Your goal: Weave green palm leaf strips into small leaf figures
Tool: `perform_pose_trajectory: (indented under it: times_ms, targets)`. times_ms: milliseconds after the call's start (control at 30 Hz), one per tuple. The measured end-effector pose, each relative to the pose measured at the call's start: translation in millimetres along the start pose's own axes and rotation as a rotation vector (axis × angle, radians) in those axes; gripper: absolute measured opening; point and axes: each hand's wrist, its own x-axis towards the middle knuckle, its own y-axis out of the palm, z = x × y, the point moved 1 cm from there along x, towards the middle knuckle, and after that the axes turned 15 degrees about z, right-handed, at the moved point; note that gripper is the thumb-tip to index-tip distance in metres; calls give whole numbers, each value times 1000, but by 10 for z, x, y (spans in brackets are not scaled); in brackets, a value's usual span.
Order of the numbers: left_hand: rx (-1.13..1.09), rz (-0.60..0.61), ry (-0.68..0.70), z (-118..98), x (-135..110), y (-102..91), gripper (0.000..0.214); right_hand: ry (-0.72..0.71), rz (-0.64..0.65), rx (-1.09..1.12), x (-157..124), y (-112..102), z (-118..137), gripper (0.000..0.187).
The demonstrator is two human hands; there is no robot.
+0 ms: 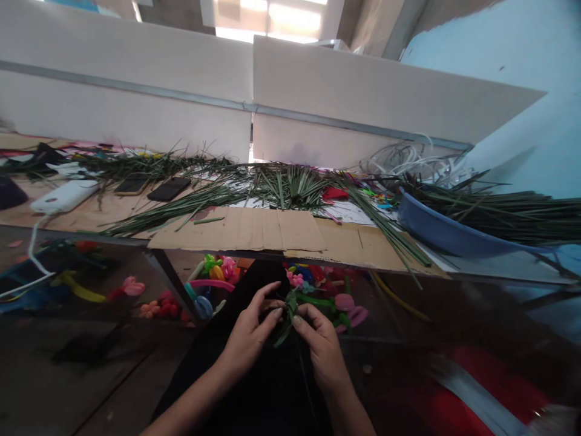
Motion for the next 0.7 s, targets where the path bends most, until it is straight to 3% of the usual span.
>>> perform_pose_trajectory:
  times_ms: [133,300,500,700]
  targets:
    - [-45,-39,5,-15,-39,-34,62,-9,-13,-103,14,-36,29,27]
    - [213,-41,-9,-117,-71,-69,22,-66,-100,-375,6,-67,49,28]
    - [567,102,-24,-192,-76,-31,13,-155,-119,-648,2,-44,104,19]
    - [640,32,20,-152,-52,12,21,-164,-93,-692,-2,-18,131,18]
